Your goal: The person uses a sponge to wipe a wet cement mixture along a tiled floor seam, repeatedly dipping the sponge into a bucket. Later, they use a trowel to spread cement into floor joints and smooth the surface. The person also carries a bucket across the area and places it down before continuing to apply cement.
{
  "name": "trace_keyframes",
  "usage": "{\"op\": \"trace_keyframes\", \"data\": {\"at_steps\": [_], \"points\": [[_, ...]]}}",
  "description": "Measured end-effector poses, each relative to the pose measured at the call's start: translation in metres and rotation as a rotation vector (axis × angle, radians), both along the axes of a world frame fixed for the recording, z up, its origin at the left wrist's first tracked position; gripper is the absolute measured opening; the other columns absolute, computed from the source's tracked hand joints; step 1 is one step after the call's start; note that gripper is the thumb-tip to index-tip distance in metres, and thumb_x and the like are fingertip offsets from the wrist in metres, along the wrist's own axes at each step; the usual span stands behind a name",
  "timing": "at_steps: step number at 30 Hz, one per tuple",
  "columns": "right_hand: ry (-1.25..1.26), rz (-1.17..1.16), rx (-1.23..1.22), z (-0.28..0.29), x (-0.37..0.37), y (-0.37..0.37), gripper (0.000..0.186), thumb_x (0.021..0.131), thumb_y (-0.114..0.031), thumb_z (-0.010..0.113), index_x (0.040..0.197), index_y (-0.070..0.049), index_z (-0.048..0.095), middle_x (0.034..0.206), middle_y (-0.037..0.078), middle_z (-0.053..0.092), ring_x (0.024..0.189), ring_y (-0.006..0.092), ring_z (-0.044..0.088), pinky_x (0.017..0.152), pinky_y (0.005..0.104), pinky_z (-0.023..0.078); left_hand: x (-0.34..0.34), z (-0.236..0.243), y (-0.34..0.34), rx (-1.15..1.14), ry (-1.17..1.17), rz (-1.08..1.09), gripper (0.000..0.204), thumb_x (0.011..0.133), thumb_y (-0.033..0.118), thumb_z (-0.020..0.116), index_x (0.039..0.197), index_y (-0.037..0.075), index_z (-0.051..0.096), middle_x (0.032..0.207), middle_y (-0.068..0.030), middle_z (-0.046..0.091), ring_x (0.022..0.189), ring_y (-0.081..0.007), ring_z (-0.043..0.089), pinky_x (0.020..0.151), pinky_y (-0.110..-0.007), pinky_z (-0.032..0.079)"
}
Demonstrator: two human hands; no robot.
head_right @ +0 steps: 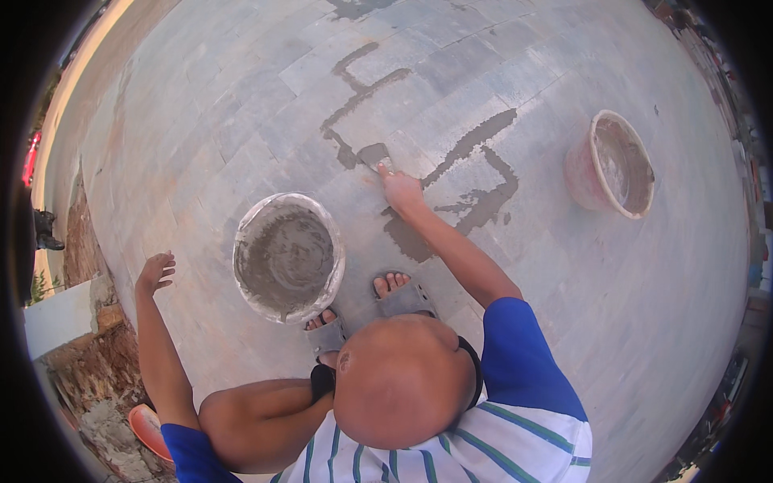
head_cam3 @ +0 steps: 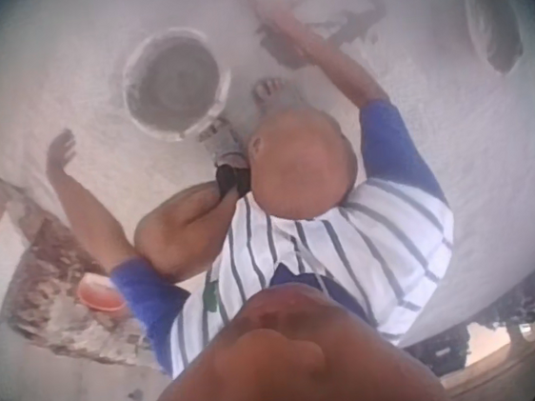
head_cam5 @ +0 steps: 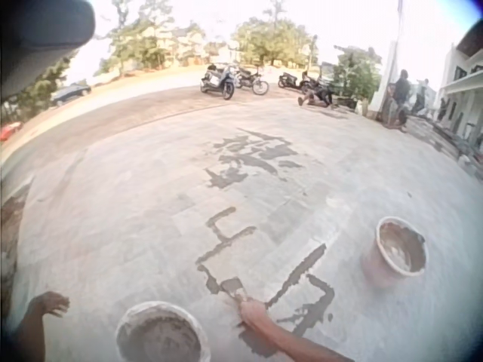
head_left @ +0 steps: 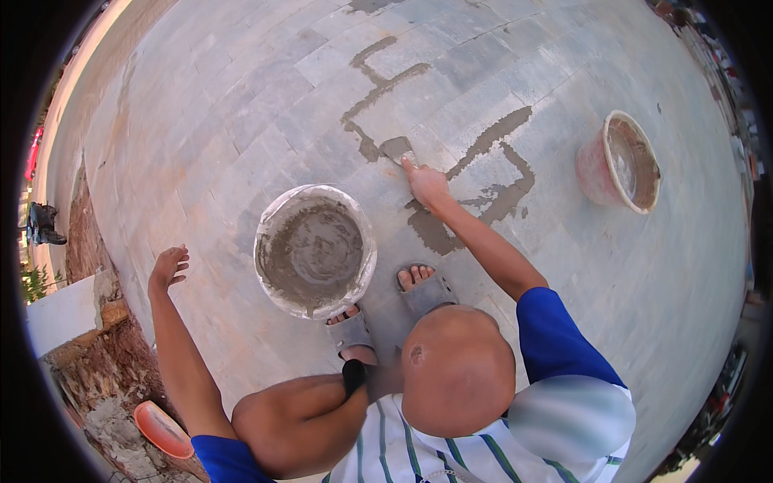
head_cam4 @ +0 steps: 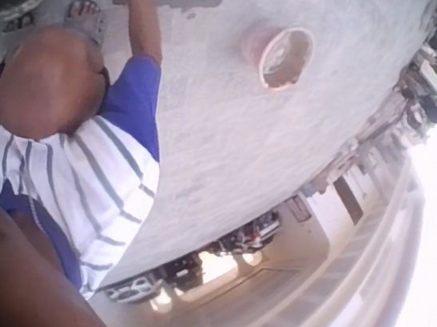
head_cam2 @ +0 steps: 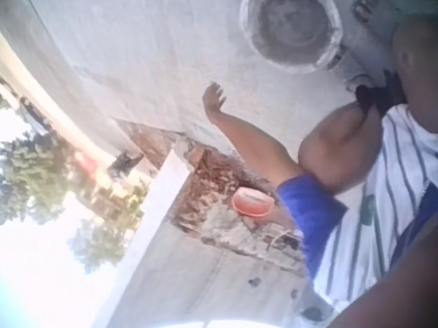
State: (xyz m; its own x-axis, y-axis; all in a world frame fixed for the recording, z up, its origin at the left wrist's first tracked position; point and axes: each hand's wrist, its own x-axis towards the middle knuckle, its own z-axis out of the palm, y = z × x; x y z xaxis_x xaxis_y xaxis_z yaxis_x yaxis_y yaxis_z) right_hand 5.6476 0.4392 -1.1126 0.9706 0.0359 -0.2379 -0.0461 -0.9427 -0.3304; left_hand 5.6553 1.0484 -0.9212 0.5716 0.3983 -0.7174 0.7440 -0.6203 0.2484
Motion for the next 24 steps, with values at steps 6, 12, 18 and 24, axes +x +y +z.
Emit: {"op": "trace_keyframes", "data": {"at_steps": [6, 12, 18, 24], "points": [[0.005, 0.075, -0.046, 0.028, 0.019, -0.007, 0.041, 0.094, -0.024, 0.038, 0.134, -0.022, 0.044, 0.086, 0.021, 0.064, 0.078, 0.0390, 0.064, 0.068, 0.0495, 0.052, -0.018, 0.011, 0.006, -0.092, -0.043, 0.056, 0.049, 0.089, 0.051, 0.050, 0.120, 0.013, 0.054, 0.117, -0.0026, 0.056, 0.103, -0.0188, 0.054, 0.083, -0.039, 0.046], [0.000, 0.051, -0.094, 0.001, 0.021, -0.025, 0.041, 0.093, -0.026, 0.039, 0.134, -0.024, 0.044, 0.087, 0.020, 0.064, 0.077, 0.0380, 0.064, 0.068, 0.0497, 0.052, -0.012, 0.015, -0.005, -0.128, -0.098, 0.062, 0.045, 0.090, 0.049, 0.050, 0.118, 0.014, 0.055, 0.114, -0.0004, 0.057, 0.102, -0.0161, 0.054, 0.082, -0.037, 0.046], [-0.014, 0.092, -0.117, 0.015, 0.034, -0.036, 0.040, 0.094, -0.029, 0.040, 0.134, -0.026, 0.044, 0.089, 0.020, 0.064, 0.079, 0.0381, 0.064, 0.068, 0.0507, 0.051, -0.032, 0.008, 0.014, -0.072, -0.022, 0.106, 0.044, 0.090, 0.048, 0.051, 0.117, 0.014, 0.055, 0.112, -0.0004, 0.057, 0.100, -0.0162, 0.054, 0.081, -0.037, 0.046], [0.012, 0.006, -0.107, -0.006, 0.029, -0.043, 0.039, 0.095, -0.030, 0.037, 0.134, -0.028, 0.043, 0.092, 0.020, 0.064, 0.082, 0.0387, 0.064, 0.072, 0.0484, 0.052, -0.030, -0.002, 0.022, -0.103, -0.045, 0.136, 0.043, 0.089, 0.048, 0.052, 0.115, 0.015, 0.055, 0.110, 0.0005, 0.057, 0.097, -0.0159, 0.055, 0.078, -0.037, 0.046]]}}
